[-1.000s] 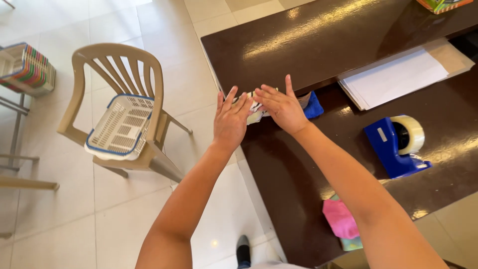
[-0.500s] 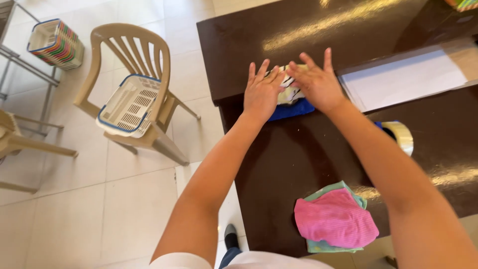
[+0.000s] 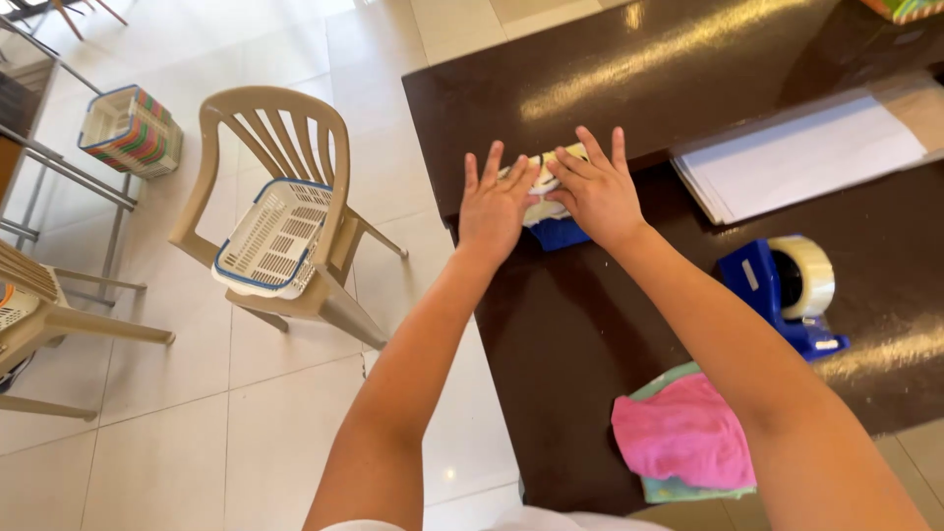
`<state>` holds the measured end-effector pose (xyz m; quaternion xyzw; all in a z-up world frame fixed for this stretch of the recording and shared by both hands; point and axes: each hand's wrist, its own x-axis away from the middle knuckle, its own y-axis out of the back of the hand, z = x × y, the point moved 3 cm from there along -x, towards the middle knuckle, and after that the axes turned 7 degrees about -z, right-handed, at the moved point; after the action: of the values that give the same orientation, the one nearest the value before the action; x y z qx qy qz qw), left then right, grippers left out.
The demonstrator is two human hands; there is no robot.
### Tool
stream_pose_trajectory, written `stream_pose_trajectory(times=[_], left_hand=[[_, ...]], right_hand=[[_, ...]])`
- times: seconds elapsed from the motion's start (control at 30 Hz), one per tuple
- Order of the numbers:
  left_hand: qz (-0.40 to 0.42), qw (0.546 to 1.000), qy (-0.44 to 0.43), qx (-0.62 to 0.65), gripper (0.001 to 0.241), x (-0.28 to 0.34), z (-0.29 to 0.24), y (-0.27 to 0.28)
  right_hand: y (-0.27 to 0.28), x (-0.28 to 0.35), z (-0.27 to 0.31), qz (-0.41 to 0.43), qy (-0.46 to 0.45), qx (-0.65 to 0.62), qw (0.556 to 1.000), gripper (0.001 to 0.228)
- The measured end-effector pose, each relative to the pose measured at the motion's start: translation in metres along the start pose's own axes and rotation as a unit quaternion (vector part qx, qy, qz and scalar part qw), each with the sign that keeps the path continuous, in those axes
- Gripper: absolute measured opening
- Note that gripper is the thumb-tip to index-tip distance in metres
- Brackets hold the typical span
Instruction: Folding small fabric cloths and organizing them on a counter.
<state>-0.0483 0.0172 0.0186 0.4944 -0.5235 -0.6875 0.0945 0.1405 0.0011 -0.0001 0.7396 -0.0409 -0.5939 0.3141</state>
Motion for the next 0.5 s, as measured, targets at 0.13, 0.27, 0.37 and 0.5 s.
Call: stream_pose_trajectory(times=[0.13,0.27,0.37,0.5], left_hand=[[-0.007,1.000,0.009,0.015,0.051,0.020,0.029,0.016],[-0.014,0.999,0.026,0.013,0.050,0.050,0.058,0.031],[-0.018,0.999,0.033,0.016,0.048,0.055,0.069,0.043],[-0.021,0.999,0.033,0.022,0.046,0.055,0.073,0.045]], right_hand=[[-0.013,-0.013,0.034,-0.021,-0.005,-0.019,1.000,0.051],[-0.020,-0.023,0.074,-0.030,-0.003,-0.059,0.998,0.053],[-0.021,-0.032,0.088,-0.040,-0.001,-0.071,0.997,0.052],[-0.024,-0.033,0.088,-0.045,-0.007,-0.078,0.996,0.052]])
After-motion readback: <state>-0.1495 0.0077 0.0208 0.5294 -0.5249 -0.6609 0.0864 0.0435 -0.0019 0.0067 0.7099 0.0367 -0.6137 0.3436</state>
